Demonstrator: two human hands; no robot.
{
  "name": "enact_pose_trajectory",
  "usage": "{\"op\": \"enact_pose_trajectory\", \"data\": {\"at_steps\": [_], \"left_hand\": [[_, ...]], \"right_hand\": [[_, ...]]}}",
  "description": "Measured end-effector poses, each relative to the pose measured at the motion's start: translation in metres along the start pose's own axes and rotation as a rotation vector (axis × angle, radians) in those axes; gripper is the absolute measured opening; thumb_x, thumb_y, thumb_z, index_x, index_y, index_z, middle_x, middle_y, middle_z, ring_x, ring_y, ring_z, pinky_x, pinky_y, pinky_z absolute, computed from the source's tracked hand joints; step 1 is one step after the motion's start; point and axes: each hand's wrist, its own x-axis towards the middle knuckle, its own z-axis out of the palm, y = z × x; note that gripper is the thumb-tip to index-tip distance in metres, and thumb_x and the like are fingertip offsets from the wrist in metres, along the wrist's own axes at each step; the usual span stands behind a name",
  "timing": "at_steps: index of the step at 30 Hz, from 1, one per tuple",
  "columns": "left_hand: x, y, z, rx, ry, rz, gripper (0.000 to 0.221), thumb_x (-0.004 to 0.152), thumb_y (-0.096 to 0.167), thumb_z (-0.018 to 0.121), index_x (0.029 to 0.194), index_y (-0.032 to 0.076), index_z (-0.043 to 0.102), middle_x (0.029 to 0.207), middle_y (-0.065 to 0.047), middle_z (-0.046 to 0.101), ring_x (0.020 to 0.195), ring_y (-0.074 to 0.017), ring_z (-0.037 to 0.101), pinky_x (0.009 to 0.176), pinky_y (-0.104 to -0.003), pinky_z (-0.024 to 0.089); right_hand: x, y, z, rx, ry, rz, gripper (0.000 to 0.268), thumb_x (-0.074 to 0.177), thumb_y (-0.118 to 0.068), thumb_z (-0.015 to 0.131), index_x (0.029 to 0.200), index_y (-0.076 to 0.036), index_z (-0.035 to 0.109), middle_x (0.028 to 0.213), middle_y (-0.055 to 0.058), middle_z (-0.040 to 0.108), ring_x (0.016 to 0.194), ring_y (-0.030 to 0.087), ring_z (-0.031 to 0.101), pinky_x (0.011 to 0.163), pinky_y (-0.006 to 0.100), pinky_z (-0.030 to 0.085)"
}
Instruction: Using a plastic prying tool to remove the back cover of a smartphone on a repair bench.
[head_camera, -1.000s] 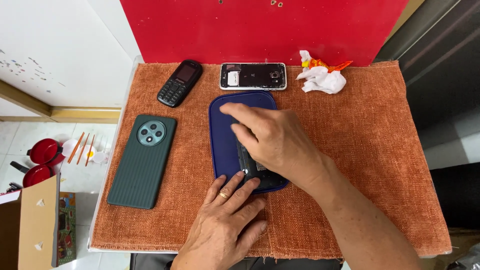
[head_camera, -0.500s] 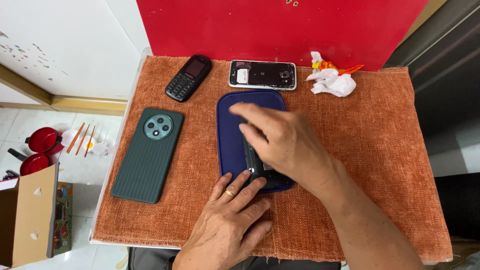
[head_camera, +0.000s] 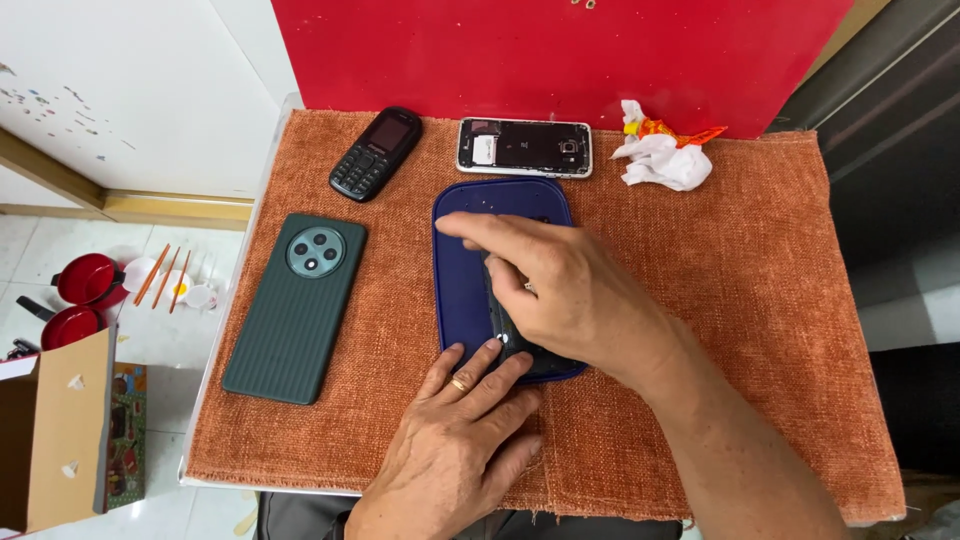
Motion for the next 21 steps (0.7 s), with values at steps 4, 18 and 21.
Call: {"op": "enact_pose_trajectory", "data": {"at_steps": [4, 18, 21], "left_hand": [[-0.002, 0.001, 0.000, 0.004, 0.005, -0.004, 0.028, 0.096, 0.027, 0.072, 0.117, 0.008, 0.074, 0.141, -0.014, 0.064, 0.135, -0.0392, 0.056, 0.113, -0.060, 0.036], [-0.002, 0.006, -0.005, -0.034, 0.013, -0.015, 0.024, 0.098, 0.024, 0.068, 0.116, 0.009, 0.072, 0.140, -0.016, 0.063, 0.133, -0.0403, 0.057, 0.113, -0.059, 0.037], [-0.011, 0.005, -0.011, -0.034, 0.168, -0.019, 0.021, 0.097, 0.021, 0.069, 0.111, 0.007, 0.073, 0.129, -0.016, 0.067, 0.121, -0.0380, 0.065, 0.107, -0.053, 0.047]], "right_hand": [[-0.003, 0.009, 0.005, -0.228, 0.116, -0.076, 0.032, 0.093, 0.002, 0.075, 0.124, 0.001, 0.068, 0.116, 0.014, 0.078, 0.091, 0.023, 0.079, 0.078, 0.033, 0.065], [0.000, -0.002, 0.002, -0.074, 0.037, 0.002, 0.041, 0.095, 0.007, 0.057, 0.135, -0.001, 0.060, 0.120, 0.015, 0.075, 0.099, 0.026, 0.076, 0.090, 0.036, 0.062], [-0.001, 0.003, 0.003, -0.075, 0.054, 0.011, 0.037, 0.097, 0.004, 0.059, 0.133, -0.001, 0.061, 0.121, 0.015, 0.076, 0.097, 0.027, 0.077, 0.090, 0.038, 0.061]]}}
